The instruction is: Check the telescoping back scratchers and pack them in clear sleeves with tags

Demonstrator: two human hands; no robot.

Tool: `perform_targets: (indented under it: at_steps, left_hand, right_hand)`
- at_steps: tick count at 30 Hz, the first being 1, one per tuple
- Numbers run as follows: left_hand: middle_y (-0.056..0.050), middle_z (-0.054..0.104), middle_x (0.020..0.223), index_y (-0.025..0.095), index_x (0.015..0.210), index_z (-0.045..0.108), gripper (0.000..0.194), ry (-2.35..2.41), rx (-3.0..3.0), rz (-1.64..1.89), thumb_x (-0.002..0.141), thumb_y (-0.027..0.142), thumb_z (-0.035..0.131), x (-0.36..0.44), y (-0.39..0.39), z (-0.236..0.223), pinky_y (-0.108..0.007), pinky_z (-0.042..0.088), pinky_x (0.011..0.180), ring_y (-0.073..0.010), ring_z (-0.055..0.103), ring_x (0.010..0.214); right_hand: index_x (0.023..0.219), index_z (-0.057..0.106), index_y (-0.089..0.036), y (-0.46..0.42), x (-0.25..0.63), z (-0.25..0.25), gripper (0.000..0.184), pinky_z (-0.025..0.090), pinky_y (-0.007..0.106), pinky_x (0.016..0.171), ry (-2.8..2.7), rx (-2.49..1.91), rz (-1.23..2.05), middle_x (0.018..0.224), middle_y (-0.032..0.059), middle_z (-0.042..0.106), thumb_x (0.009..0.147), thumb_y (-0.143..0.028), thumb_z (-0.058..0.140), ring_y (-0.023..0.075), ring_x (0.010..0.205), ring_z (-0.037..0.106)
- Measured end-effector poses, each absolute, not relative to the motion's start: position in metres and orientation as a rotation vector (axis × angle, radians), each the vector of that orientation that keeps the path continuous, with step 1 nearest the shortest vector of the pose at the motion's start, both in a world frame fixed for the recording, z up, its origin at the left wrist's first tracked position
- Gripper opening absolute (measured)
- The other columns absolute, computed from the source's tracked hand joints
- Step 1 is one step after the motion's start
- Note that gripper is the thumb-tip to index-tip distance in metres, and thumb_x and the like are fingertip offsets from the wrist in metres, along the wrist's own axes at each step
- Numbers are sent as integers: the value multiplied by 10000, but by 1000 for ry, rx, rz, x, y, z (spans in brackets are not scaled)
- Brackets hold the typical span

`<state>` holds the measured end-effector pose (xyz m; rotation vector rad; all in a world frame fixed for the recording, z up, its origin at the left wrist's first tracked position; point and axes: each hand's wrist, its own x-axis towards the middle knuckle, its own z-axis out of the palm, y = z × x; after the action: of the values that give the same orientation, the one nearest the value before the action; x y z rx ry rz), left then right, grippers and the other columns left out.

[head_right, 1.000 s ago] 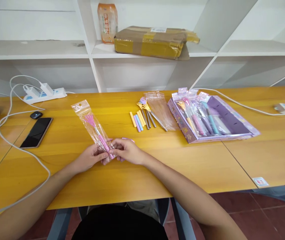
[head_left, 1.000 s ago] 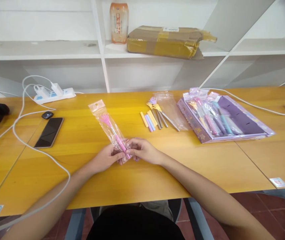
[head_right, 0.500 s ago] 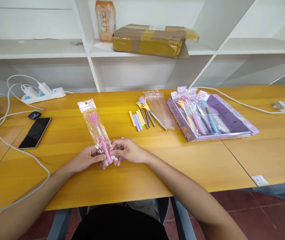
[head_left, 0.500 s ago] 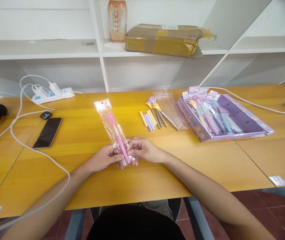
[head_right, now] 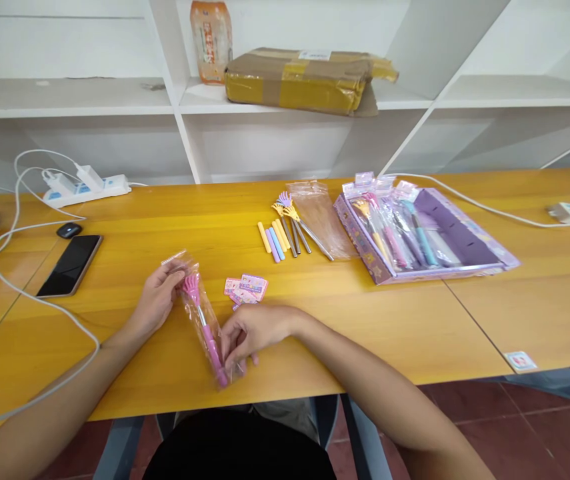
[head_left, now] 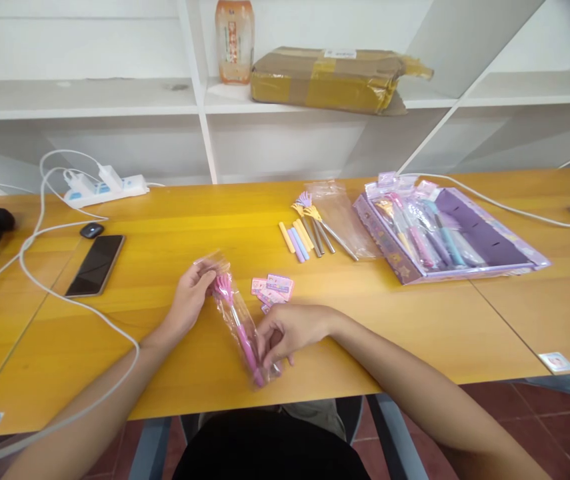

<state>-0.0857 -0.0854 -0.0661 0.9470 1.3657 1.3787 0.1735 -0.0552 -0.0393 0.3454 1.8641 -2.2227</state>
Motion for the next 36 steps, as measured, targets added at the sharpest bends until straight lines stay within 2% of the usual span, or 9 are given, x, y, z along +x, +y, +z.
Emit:
perform_targets:
  at_steps: [5, 8, 10, 18, 22, 26, 30, 33, 36]
  left_hand:
    - [-24, 722, 883, 178, 951, 718, 432, 1435, 1068, 1247, 871, 600, 766, -85, -89, -69, -281, 523, 722, -187, 657, 785]
    - [-45, 746, 894, 168, 977, 750, 544, 1459, 1148, 1124, 886, 702, 708, -82, -93, -66, -294, 510, 714, -213, 663, 790]
    - [-46, 747, 877, 165, 979, 758, 597, 1453, 1180, 1058, 889, 749, 670, -80, -96, -63, -299, 500, 692, -217, 655, 762]
    - [-34, 674, 739, 182, 763, 656, 633, 1434, 1218, 944, 927, 789, 586, -71, -107, -61, -302, 464, 614, -205, 600, 679]
    - [-45, 691, 716, 181, 770, 673, 651, 1398, 1165, 907, 902, 814, 597, -68, -109, -61, -302, 486, 588, -210, 630, 642]
    - [-51, 702, 698, 176, 765, 687, 674, 1371, 1138, 898, 889, 832, 592, -67, -108, -59, -301, 494, 567, -210, 645, 610]
    - [-78, 758, 803, 164, 893, 765, 623, 1323, 1195, 877, 956, 754, 571, -66, -107, -59, -326, 543, 668, -258, 712, 777]
    - [-80, 792, 981, 192, 1129, 787, 525, 1252, 1272, 892, 987, 663, 602, -66, -107, -57, -334, 565, 788, -286, 729, 986]
    - [-64, 772, 936, 205, 1192, 758, 495, 1211, 1290, 843, 996, 635, 610, -66, -108, -56, -323, 562, 748, -265, 728, 906]
  right_hand:
    - [921, 712, -182, -27, 190, -34, 303, 512, 260, 640, 2800, 947, -1729, 821, 22, 716, 1044, -455, 663, 137, 677, 646]
    - [1001, 706, -190, -10, 204, -40, 198, 509, 321, 779, 3137, 1349, -998, 1016, 79, 692, 982, -380, 759, 191, 835, 639]
    - [1060, 691, -193, -3, 211, -45, 275, 503, 337, 816, 3091, 1387, -838, 1114, 92, 654, 905, -357, 848, 205, 876, 636]
    - [899, 626, -195, 11, 215, -56, 230, 449, 291, 735, 3030, 1294, -1144, 949, 32, 635, 870, -262, 844, 175, 819, 588]
    - [877, 614, -204, 10, 210, -54, 205, 427, 287, 655, 2984, 1391, -1503, 810, 5, 645, 990, -359, 686, 161, 706, 564]
    - [910, 592, -225, -8, 196, -46, 310, 448, 289, 620, 3095, 1550, -1877, 775, -11, 614, 979, -502, 714, 153, 671, 558]
    - [996, 593, -230, -34, 180, -41, 289, 536, 301, 635, 2934, 1060, -2263, 799, 4, 688, 981, -480, 737, 163, 680, 668]
    - [1037, 604, -228, -44, 170, -46, 234, 574, 305, 679, 3011, 999, -2157, 887, 30, 731, 998, -431, 714, 170, 753, 725]
    - [1025, 596, -231, -45, 163, -53, 218, 571, 294, 656, 3097, 1155, -2078, 905, 32, 723, 1003, -421, 700, 166, 747, 726]
